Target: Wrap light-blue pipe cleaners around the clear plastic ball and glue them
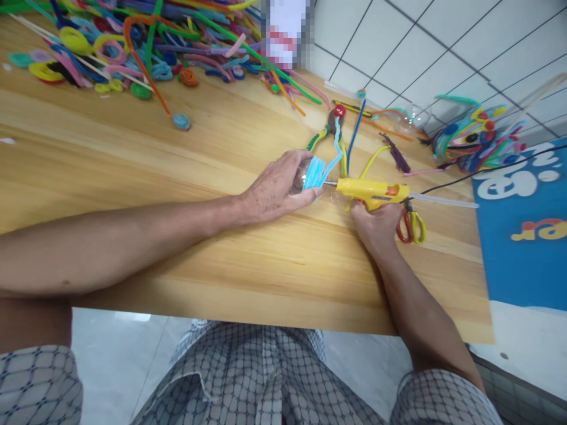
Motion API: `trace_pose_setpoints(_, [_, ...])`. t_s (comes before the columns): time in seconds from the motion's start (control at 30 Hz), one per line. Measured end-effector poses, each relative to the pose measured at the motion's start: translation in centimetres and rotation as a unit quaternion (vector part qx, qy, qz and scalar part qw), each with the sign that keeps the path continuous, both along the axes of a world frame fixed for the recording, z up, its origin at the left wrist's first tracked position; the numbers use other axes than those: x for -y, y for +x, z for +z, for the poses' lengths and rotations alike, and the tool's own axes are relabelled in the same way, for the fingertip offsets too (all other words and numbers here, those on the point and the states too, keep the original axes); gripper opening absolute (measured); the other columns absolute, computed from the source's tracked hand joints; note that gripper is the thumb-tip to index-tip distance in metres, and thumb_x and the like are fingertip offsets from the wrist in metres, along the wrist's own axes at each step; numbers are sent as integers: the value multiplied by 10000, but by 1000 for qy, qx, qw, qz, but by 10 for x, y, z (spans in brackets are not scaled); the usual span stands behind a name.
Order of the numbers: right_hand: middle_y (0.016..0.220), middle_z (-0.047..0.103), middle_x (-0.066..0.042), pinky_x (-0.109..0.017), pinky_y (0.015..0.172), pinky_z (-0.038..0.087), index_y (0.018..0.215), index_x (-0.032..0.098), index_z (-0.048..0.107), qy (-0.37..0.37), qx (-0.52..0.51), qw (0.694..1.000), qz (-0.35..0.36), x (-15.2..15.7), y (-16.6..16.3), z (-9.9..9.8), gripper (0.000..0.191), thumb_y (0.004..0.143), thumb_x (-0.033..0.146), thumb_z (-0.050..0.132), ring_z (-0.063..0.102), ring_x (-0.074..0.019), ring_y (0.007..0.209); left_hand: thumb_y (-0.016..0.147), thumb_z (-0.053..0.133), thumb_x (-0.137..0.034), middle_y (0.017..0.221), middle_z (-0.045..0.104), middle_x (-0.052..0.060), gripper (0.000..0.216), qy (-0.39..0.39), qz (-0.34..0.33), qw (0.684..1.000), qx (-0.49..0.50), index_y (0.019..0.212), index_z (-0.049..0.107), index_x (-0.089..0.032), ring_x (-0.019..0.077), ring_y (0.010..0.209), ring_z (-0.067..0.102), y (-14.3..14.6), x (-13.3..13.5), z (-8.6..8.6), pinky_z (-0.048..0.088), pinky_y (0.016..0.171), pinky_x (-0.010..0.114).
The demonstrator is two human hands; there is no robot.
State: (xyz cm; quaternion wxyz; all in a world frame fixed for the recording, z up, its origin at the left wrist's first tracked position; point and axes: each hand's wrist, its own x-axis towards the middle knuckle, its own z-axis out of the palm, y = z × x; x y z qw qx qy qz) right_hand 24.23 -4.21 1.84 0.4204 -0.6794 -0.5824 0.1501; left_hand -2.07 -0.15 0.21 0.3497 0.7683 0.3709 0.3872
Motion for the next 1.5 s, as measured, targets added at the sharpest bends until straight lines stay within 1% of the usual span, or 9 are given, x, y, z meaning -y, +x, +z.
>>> trace_pose_setpoints(0.37, [671, 748, 12, -400, 691, 667, 677, 293, 699, 13, -6, 1000, -5, -2, 0, -2, 42, 717, 280, 705, 745, -256, 659, 976, 691, -513, 1580, 660, 221, 622, 3, -3, 1000, 1, 1465, 546, -157, 363, 1499, 643, 0, -1, 0, 521, 1326, 578])
trace_pose_setpoints(0.5, [694, 750, 21, -390, 753, 686, 716, 281, 720, 2, -3, 1000, 5, -2, 1, -2, 15, 729, 283, 729, 779, -254, 702, 989, 695, -556, 1486, 704, 178, 615, -11, -1, 1000, 1, 1463, 552, -190, 328, 1347, 707, -1, -1, 2, 595, 1215, 539])
trace_pose_setpoints(0.67, [806, 825, -9, -429, 816, 708, 795, 274, 765, 15, -63, 998, 9, -3, -3, 4, 93, 730, 341, 762, 810, -274, 792, 986, 705, -633, 1461, 707, 145, 671, -60, -27, 997, 34, 1472, 537, -202, 289, 1271, 719, -6, -3, 1, 623, 1141, 475])
trace_pose_setpoints(0.83, [823, 815, -28, -378, 737, 673, 814, 261, 789, 21, -85, 995, 40, -1, -2, 11, 119, 763, 369, 794, 772, -244, 763, 998, 709, -647, 1384, 735, 82, 590, -114, -81, 984, 106, 1413, 582, -247, 264, 1249, 720, -12, -8, 1, 637, 1078, 413])
trace_pose_setpoints(0.93, [811, 803, -24, -371, 731, 657, 811, 259, 792, 23, -96, 993, 64, 2, -2, 17, 142, 790, 400, 797, 760, -236, 767, 985, 716, -650, 1333, 762, 71, 562, -150, -108, 974, 129, 1365, 636, -244, 284, 1264, 729, -15, -13, 0, 647, 1075, 432])
trace_pose_setpoints(1.1, [692, 692, 9, -354, 654, 604, 739, 276, 699, 25, -148, 985, 79, 4, -2, 29, 189, 816, 424, 787, 654, -181, 618, 929, 752, -673, 1320, 812, 97, 567, -219, -132, 951, 174, 1314, 682, -264, 337, 1221, 798, -15, -23, -5, 679, 1019, 499])
trace_pose_setpoints(1.27, [714, 666, 8, -319, 561, 499, 810, 254, 707, 44, -145, 988, 31, -8, 17, 43, 162, 838, 393, 784, 541, -137, 569, 892, 795, -705, 1335, 821, 118, 605, -259, -127, 937, 197, 1278, 680, -254, 346, 1250, 804, -14, -24, -4, 684, 1041, 515])
trace_pose_setpoints(1.37, [785, 714, -1, -298, 561, 454, 884, 200, 736, 75, -124, 989, -5, -17, 38, 63, 39, 892, 238, 736, 498, -87, 545, 933, 757, -703, 1364, 805, 96, 578, -214, -121, 953, 179, 1307, 670, -271, 315, 1255, 789, -16, -20, -4, 685, 1045, 497])
trace_pose_setpoints(1.5, [683, 642, 38, -296, 605, 448, 915, 152, 758, 102, -33, 989, -99, -27, 84, 85, 90, 969, 130, 689, 497, -71, 552, 989, 736, -695, 1384, 776, 95, 596, -140, -95, 978, 125, 1402, 632, -278, 315, 1292, 750, -21, -14, -1, 675, 1095, 509])
